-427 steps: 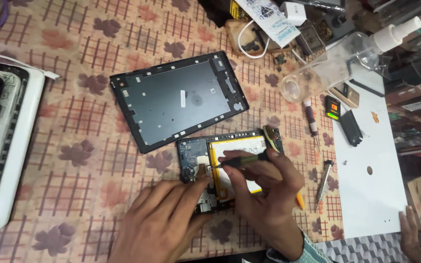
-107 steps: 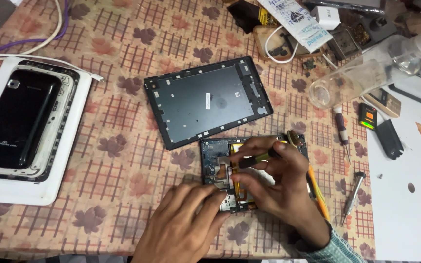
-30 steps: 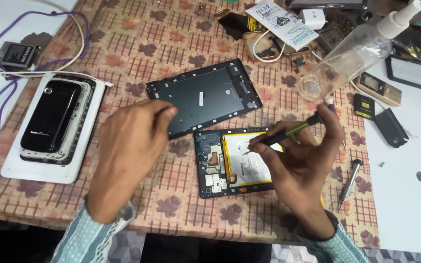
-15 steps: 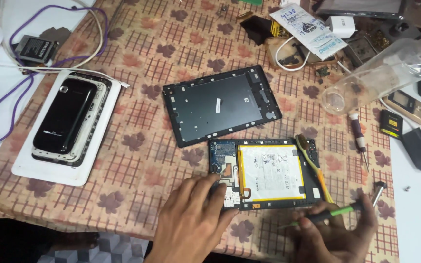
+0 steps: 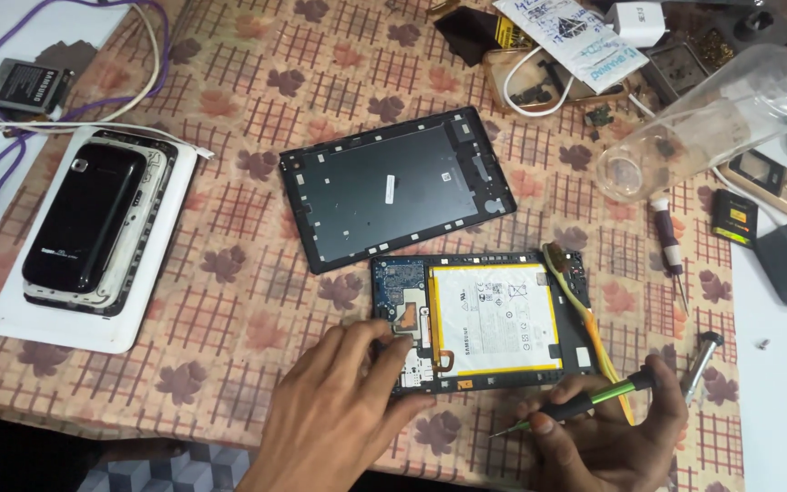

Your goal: The person disassembles a tablet by unscrewing the back cover and removing internal components. They use a screwdriver to remove screws and a prying tool to detach the battery and other parts.

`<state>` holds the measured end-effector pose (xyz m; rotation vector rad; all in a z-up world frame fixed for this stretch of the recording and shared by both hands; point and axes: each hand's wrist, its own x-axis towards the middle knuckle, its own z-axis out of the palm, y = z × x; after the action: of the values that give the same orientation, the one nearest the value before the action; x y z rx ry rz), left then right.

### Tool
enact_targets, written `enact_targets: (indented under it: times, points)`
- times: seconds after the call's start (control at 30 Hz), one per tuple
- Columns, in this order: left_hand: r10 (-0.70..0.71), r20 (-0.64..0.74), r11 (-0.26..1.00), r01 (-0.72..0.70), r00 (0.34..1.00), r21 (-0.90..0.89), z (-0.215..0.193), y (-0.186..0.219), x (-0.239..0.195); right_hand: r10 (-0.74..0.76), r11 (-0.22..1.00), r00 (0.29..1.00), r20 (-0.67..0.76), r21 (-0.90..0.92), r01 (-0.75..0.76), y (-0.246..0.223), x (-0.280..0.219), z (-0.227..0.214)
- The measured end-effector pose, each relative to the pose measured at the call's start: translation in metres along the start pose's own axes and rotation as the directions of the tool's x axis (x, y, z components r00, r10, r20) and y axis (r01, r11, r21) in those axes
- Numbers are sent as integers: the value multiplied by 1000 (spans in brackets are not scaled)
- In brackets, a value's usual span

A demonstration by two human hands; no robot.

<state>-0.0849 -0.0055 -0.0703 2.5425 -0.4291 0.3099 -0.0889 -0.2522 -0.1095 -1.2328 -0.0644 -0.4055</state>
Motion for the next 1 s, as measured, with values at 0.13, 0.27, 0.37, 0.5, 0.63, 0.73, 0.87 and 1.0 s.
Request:
enact_targets:
  times: [0.13, 0.27, 0.37, 0.5, 0.63, 0.73, 0.87, 1.0]
  points:
    - [-82, 20, 997, 82, 996, 10, 0, 9, 8, -29, 997, 999, 34, 68, 26, 0, -1, 1]
    - [-226, 188, 974, 222, 956, 39, -1, 11, 13, -39, 998, 997, 61, 59, 35, 1, -1, -2]
    - [-120, 108, 993, 120, 987, 3, -2, 13, 11, -53, 997, 996, 67, 57, 49, 0, 0, -1]
    - [-132, 100, 988, 138, 986, -63, 1, 12, 9, -42, 998, 994, 96, 49, 38, -2, 0, 2]
    - [-98, 65, 993, 102, 993, -58, 1, 11, 9, -63, 998, 994, 88, 18, 61, -3, 0, 1]
    - [-109, 204, 993, 118, 973, -30, -4, 12, 14, -59, 998, 996, 70, -3, 60, -3, 0, 3]
    - [-121, 214, 990, 135, 969, -51, -12, 22, 20, -68, 997, 995, 74, 29, 66, -4, -1, 6]
    - [-157, 219, 986, 164, 963, -12, -20, 28, 24, -57, 996, 998, 39, -60, 59, -5, -2, 4]
